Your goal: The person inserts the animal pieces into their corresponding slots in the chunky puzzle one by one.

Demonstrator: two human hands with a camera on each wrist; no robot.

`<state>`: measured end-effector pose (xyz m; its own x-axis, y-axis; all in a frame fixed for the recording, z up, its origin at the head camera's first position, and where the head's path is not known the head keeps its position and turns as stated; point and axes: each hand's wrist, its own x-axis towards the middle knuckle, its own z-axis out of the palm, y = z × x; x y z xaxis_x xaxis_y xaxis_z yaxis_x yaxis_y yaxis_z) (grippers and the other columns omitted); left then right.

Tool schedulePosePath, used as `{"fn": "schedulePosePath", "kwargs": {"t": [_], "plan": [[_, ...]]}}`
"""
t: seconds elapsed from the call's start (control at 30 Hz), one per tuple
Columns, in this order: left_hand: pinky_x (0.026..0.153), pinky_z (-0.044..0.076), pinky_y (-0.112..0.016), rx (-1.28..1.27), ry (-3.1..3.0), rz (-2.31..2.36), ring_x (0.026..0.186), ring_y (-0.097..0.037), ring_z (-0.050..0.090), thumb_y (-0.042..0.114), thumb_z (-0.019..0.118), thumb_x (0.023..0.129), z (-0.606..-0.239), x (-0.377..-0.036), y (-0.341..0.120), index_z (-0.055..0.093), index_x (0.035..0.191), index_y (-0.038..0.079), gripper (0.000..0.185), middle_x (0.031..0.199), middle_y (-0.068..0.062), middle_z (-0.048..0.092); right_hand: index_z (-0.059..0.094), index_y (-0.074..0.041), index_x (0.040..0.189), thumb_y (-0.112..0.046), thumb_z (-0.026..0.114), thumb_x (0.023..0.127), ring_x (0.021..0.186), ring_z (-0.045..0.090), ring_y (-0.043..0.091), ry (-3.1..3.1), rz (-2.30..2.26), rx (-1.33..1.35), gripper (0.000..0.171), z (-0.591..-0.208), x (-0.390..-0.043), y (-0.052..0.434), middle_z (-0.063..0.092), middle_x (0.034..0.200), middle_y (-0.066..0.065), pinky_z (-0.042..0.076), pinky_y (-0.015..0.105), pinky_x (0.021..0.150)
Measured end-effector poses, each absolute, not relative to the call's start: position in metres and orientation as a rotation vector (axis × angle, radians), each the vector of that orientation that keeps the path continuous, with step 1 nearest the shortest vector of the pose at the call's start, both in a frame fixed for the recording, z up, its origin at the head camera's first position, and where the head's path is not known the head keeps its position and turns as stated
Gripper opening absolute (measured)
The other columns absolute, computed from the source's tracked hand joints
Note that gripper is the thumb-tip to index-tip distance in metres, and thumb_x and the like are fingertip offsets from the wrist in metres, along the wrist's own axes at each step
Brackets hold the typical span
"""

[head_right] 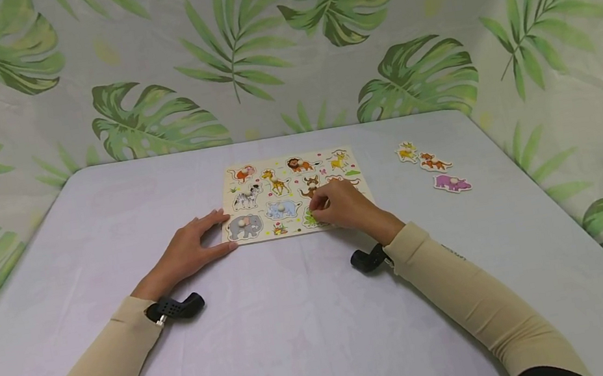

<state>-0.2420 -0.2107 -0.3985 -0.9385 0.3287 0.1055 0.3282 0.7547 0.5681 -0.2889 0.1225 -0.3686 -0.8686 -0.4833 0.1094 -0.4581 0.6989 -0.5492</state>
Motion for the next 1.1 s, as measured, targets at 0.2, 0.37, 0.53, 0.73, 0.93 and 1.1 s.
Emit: {"fn": "schedulePosePath", "kwargs": {"t": [0.2,0.37,0.53,0.73,0.93,1.1], "plan": [[0.119,0.016,-0.042,0.544,2.944,0.942,0.141,-0.025,0.033,0.045,0.071,0.085,-0.399,-0.242,-0.211,0.052,0.139,0.012,0.066,0.15,-0.009,0.042,0.074,-0.01,0.088,-0.011,0.072,0.084,0.072,0.06,0.015,2.846,-0.913,-0.794,0.005,-0.369,-0.289,0.123,0.069,0.081,0.0,0.051,0.032,0.068],[0.119,0.016,-0.042,0.539,2.939,0.947,0.141,-0.025,0.033,0.046,0.071,0.085,-0.399,-0.242,-0.212,0.052,0.139,0.012,0.066,0.15,-0.01,0.041,0.074,-0.01,0.088,-0.011,0.072,0.084,0.072,0.06,0.015,2.83,-0.916,-0.78,0.005,-0.368,-0.289,0.122,0.069,0.081,0.0,0.05,0.032,0.068],[0.119,0.016,-0.042,0.53,2.936,0.951,0.141,-0.025,0.032,0.046,0.071,0.085,-0.399,-0.241,-0.212,0.052,0.139,0.012,0.067,0.15,-0.009,0.041,0.073,-0.01,0.09,-0.013,0.071,0.085,0.073,0.059,0.015,2.82,-0.901,-0.773,0.006,-0.366,-0.289,0.122,0.068,0.082,-0.001,0.049,0.032,0.069],[0.119,0.016,-0.043,0.529,2.933,0.951,0.141,-0.025,0.032,0.046,0.071,0.085,-0.399,-0.241,-0.211,0.051,0.14,0.013,0.067,0.151,-0.009,0.04,0.073,-0.01,0.09,-0.015,0.073,0.085,0.072,0.061,0.016,2.822,-0.904,-0.77,0.008,-0.363,-0.288,0.124,0.069,0.083,0.001,0.051,0.033,0.068],[0.119,0.015,-0.044,0.521,2.926,0.95,0.141,-0.025,0.031,0.046,0.071,0.085,-0.398,-0.241,-0.21,0.051,0.14,0.013,0.067,0.151,-0.009,0.039,0.073,-0.01,0.092,-0.018,0.073,0.086,0.075,0.061,0.016,2.842,-0.891,-0.75,0.01,-0.362,-0.29,0.128,0.069,0.086,0.001,0.05,0.032,0.069],[0.119,0.016,-0.043,0.531,2.938,0.939,0.141,-0.024,0.032,0.045,0.071,0.085,-0.398,-0.242,-0.21,0.051,0.139,0.012,0.067,0.15,-0.009,0.04,0.073,-0.01,0.095,-0.017,0.072,0.086,0.076,0.061,0.017,2.854,-0.907,-0.75,0.011,-0.359,-0.291,0.131,0.07,0.089,0.002,0.051,0.032,0.069]]}}
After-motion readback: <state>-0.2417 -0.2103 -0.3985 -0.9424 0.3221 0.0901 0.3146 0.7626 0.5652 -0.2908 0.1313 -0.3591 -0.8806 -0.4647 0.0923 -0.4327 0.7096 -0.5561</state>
